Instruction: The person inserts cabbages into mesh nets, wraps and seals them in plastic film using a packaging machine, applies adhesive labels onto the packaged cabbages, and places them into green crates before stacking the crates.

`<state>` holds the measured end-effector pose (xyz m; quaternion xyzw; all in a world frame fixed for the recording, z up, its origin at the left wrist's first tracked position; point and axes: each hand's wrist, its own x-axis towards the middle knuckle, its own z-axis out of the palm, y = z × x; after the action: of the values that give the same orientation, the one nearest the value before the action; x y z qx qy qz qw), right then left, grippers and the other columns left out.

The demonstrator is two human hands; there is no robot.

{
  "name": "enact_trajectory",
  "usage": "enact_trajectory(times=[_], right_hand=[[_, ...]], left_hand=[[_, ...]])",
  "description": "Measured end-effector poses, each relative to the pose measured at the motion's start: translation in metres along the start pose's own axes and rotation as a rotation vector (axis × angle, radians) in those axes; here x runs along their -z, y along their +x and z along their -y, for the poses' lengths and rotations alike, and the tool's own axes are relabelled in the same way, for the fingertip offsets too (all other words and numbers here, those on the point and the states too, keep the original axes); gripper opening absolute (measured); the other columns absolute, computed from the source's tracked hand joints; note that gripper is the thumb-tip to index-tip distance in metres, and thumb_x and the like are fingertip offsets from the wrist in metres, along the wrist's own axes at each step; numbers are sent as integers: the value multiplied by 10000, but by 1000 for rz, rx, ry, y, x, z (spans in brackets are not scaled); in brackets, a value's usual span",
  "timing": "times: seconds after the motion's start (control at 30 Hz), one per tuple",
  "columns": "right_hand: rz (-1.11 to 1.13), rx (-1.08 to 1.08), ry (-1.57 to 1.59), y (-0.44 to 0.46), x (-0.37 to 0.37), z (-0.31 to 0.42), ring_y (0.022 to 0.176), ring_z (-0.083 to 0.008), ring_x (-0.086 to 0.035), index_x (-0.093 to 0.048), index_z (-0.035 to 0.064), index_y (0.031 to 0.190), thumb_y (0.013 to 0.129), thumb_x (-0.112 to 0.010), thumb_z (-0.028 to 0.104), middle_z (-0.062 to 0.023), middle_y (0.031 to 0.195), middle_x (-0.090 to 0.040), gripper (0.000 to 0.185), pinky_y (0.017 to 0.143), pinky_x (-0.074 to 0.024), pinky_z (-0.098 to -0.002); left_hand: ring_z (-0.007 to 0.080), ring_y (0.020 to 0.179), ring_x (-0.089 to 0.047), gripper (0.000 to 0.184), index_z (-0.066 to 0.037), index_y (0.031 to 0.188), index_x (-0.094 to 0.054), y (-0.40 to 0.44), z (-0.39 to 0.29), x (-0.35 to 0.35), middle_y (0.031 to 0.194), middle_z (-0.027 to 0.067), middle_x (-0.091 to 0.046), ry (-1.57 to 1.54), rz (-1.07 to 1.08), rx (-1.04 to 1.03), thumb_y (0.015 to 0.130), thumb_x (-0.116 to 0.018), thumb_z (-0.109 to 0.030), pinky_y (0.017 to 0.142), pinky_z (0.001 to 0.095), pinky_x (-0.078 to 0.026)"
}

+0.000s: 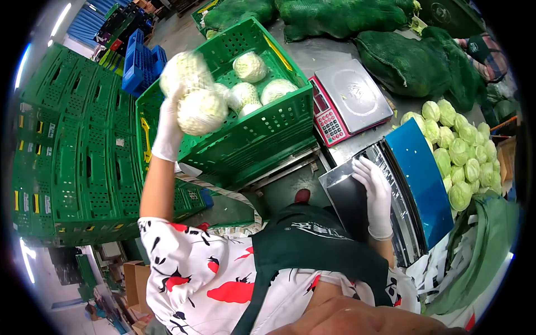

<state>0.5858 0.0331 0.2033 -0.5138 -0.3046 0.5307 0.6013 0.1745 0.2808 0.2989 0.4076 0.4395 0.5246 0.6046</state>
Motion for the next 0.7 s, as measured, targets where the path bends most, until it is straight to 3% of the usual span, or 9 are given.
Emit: enact_trajectory(times=[0.13, 0.2, 0.37, 0.43, 0.47, 0.53, 0.6, 0.63, 0.7], right_hand=[[-95, -127, 3, 0, 17, -25, 1116, -232, -642, -540, -95, 1287, 1045, -434, 260, -188, 1204, -644, 443, 962, -502, -326], [10, -32, -132, -2, 30, -44, 1053, -198, -656, -577, -68, 1254, 1039, -458, 231, -148, 1168, -662, 387, 922, -510, -299], [-43, -158, 59, -3, 25, -49, 997, -162, -652, -606, -30, 1238, 1016, -508, 153, -108, 1095, -673, 304, 878, -518, -285], [-16, -139, 44, -2, 27, -50, 961, -153, -648, -622, -6, 1231, 1017, -524, 168, -92, 1071, -673, 292, 860, -523, -290], [-12, -155, -11, -1, 30, -53, 956, -150, -646, -621, -5, 1227, 1019, -528, 175, -90, 1065, -674, 291, 858, -524, -292], [-15, -82, -130, -7, 38, -51, 982, -152, -635, -644, 8, 1183, 1000, -569, 204, -93, 1051, -683, 278, 877, -504, -293], [-84, -58, -292, -19, 47, -40, 988, -161, -636, -655, 17, 1171, 989, -590, 241, -93, 1068, -687, 296, 893, -493, -301], [-94, -121, -326, -24, 55, -43, 1045, -158, -651, -626, 61, 1232, 991, -584, 246, -81, 1125, -705, 307, 939, -485, -294], [-123, -144, -319, -35, 70, -51, 1050, -169, -654, -626, 66, 1238, 992, -582, 249, -88, 1127, -704, 310, 935, -487, -300]], left_hand=[[211, 1063, -643, 593, 12, 1369, -508, 52, 22, 135, 1238, 103, -627, 467, -308, 64, 897, -704, -289, 894, 356, -542], [225, 1127, -613, 600, 15, 1376, -498, 66, 64, 188, 1288, 97, -605, 495, -189, 57, 921, -679, -330, 946, 371, -518], [262, 1146, -599, 592, 12, 1394, -474, 30, 86, 180, 1320, 139, -579, 253, 21, 760, 964, -614, -370, 975, 400, -493], [314, 1192, -567, 610, -6, 1438, -435, 35, 51, 154, 1392, 178, -519, 338, 47, 846, 982, -574, -388, 991, 433, -472], [341, 1215, -551, 620, -15, 1459, -415, 43, 35, 139, 1428, 197, -490, 465, 50, 780, 992, -554, -397, 999, 450, -461], [323, 1298, -489, 590, -37, 1496, -373, 48, 14, 78, 1503, 194, -408, 1097, -60, 306, 1003, -556, -305, 1056, 443, -410], [303, 1365, -424, 572, -20, 1505, -352, 53, 13, 31, 1514, 179, -408, 1299, 101, -533, 1001, -560, -189, 1102, 436, -357], [297, 1368, -428, 557, -6, 1496, -363, 34, 3, -39, 1504, 171, -424, 1154, 175, -474, 979, -554, -91, 1118, 432, -344], [289, 1355, -447, 548, -7, 1485, -383, 12, 11, -149, 1494, 161, -440, 974, 467, -339, 961, -535, -57, 1119, 426, -345]])
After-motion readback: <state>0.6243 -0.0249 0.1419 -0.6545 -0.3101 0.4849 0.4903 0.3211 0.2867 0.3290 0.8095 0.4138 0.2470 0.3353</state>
